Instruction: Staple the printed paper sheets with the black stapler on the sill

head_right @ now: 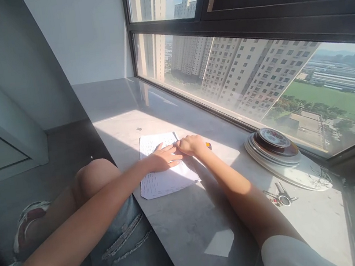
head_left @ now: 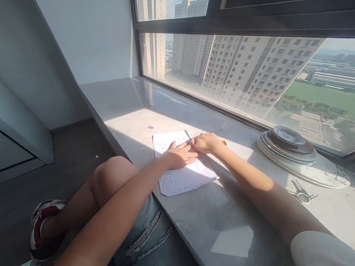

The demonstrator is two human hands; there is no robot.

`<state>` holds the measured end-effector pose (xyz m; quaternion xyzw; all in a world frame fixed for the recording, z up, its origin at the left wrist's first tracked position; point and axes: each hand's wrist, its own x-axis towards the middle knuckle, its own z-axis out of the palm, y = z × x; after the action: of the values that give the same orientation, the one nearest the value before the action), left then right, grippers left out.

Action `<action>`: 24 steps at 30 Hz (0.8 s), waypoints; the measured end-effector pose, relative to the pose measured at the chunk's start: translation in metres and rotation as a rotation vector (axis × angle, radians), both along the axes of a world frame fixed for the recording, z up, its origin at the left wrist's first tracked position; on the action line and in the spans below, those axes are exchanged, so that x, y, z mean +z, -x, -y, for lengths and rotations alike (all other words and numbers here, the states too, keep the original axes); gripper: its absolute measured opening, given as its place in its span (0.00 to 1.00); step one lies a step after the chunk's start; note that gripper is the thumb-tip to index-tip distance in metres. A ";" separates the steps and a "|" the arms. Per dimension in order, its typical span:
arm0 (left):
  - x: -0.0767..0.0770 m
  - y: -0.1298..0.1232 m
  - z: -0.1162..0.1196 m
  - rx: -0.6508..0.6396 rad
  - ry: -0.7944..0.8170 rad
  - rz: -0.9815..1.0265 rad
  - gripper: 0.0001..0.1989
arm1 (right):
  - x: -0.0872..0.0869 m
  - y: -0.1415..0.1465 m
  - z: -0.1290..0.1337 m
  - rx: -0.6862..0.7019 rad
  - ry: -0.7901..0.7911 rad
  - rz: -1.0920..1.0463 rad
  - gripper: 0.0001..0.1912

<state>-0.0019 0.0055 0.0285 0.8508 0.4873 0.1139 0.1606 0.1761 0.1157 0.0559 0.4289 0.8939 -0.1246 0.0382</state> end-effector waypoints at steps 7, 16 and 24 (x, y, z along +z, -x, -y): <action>-0.002 0.004 -0.002 -0.012 0.000 -0.013 0.25 | 0.016 -0.030 -0.015 -0.006 0.059 -0.439 0.39; -0.003 0.004 -0.004 -0.017 0.038 -0.025 0.27 | 0.035 -0.066 -0.036 0.303 0.420 -0.274 0.31; -0.009 0.005 -0.014 -0.044 0.006 0.038 0.25 | 0.021 -0.079 -0.052 -0.029 0.334 -0.509 0.27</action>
<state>-0.0073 0.0198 0.0194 0.8585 0.4656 0.1250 0.1748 0.2551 0.1679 0.0765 0.3845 0.8356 -0.3738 -0.1189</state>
